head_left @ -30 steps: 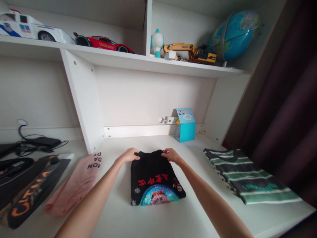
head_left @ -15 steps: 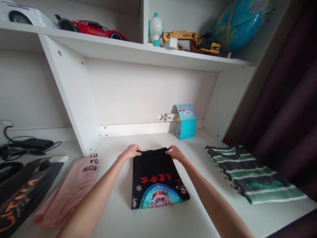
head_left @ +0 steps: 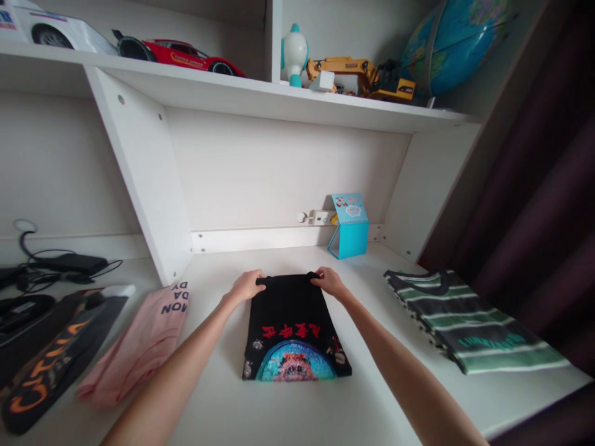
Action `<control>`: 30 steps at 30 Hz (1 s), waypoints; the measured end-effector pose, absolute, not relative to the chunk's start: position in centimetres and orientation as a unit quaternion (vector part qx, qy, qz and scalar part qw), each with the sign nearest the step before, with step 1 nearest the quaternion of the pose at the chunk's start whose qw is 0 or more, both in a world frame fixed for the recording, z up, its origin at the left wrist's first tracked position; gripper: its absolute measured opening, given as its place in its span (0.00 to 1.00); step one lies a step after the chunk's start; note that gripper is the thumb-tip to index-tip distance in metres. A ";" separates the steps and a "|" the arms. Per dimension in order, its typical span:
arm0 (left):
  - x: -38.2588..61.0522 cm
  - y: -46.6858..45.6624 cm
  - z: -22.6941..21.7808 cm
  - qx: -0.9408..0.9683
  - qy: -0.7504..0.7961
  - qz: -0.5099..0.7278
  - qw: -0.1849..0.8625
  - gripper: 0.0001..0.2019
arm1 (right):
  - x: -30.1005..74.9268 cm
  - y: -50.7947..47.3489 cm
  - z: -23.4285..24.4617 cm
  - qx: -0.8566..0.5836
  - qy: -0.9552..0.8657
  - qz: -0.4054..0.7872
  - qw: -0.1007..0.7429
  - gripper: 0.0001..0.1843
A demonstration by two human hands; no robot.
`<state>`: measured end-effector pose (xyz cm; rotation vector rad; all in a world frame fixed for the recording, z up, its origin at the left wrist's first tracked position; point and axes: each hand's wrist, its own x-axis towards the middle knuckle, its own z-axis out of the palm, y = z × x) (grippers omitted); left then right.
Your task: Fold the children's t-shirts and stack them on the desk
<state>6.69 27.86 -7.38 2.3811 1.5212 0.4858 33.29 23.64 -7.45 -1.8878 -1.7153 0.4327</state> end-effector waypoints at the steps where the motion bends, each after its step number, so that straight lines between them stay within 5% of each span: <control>1: 6.8 27.8 -6.8 0.825 0.511 0.192 0.146 0.11 | 33.7 23.2 -6.2 -0.694 -0.639 0.150 0.295 0.09; 7: 8.4 25.6 1.6 0.794 0.334 0.444 0.248 0.14 | 35.7 17.4 3.7 -0.609 -0.643 0.030 0.464 0.10; 11: 8.0 22.8 5.8 0.801 0.259 0.476 0.254 0.14 | 33.9 10.1 6.3 -0.486 -0.683 -0.102 0.536 0.06; 14: 6.3 22.4 4.9 0.851 0.254 0.370 0.273 0.11 | 31.3 5.1 4.9 -0.441 -0.774 -0.094 0.445 0.05; 19: 3.9 23.9 -0.3 0.879 0.428 0.040 0.207 0.13 | 29.8 2.1 1.4 -0.365 -0.898 0.130 0.208 0.07; 23: 5.9 22.7 -2.4 0.888 0.440 0.019 0.130 0.18 | 32.7 5.8 -1.3 -0.479 -0.840 0.104 0.233 0.12; 30: 11.8 17.1 -4.3 0.897 0.422 -0.057 0.120 0.28 | 36.6 9.5 -7.4 -0.592 -0.791 0.056 0.145 0.23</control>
